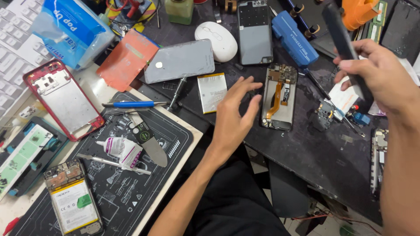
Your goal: The person removes a battery and internal components from a mobile phone and then uses a screwdriver to install and secure a component onto the phone frame.
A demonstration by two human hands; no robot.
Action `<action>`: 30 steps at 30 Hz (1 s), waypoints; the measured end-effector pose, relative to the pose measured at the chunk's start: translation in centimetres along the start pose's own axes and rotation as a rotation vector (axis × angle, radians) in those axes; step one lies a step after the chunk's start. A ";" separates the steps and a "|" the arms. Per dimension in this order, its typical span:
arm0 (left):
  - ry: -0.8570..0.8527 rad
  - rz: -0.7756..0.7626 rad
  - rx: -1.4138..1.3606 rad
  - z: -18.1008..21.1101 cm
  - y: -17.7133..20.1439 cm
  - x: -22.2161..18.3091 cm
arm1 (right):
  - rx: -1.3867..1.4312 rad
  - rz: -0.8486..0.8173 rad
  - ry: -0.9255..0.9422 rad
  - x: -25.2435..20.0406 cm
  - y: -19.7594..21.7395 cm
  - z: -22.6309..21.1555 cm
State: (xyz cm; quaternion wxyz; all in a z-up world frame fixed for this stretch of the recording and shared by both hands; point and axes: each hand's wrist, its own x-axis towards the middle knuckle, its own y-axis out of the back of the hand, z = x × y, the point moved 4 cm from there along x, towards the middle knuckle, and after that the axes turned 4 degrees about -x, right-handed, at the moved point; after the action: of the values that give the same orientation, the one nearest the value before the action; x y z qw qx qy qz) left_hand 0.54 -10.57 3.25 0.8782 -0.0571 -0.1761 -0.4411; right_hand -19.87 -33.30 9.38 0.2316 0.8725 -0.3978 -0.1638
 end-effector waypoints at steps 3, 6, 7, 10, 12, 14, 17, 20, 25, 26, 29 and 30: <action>0.008 -0.006 0.038 -0.5 -0.1 0.1 | -0.519 0.093 0.042 0.0 -0.2 1.2; -0.004 -0.010 0.049 -0.4 -0.4 0.1 | -0.787 0.180 0.101 -0.4 -1.1 1.7; -0.003 -0.011 0.056 -0.3 -0.4 0.0 | -0.797 0.188 0.092 -0.6 -1.4 1.8; -0.012 -0.008 0.078 0.2 -0.2 -0.3 | -0.822 0.205 0.062 -0.6 -1.9 1.4; -0.014 0.002 0.098 0.5 0.2 -0.7 | -0.829 0.187 0.028 -0.4 -2.2 1.1; -0.035 0.032 0.107 0.7 0.7 -1.1 | -0.881 0.191 0.009 -0.3 -2.3 0.9; -0.056 0.067 0.128 0.9 1.6 -1.5 | -0.833 0.141 -0.126 -0.3 -2.2 1.2; -0.067 0.099 0.169 0.7 2.4 -1.5 | -0.879 0.158 -0.175 -0.2 -2.3 1.2; -0.056 0.134 0.211 0.4 3.8 -1.8 | -1.071 0.248 -0.035 -0.9 -3.3 -0.2; -0.050 0.130 0.209 0.4 3.9 -1.9 | -1.074 0.253 -0.068 -1.2 -3.4 -0.3; -0.050 0.124 0.223 0.2 4.0 -1.9 | -1.120 0.258 -0.161 -1.5 -3.6 -0.9; -0.053 0.121 0.232 0.2 4.0 -2.0 | -1.141 0.258 -0.193 -1.6 -3.7 -1.1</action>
State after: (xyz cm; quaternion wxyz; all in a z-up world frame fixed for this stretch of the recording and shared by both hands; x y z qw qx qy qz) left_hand 2.53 -6.62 2.97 0.8989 0.0225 -0.2452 -0.3623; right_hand -18.07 -29.65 8.52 0.6449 0.5360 -0.3688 -0.4010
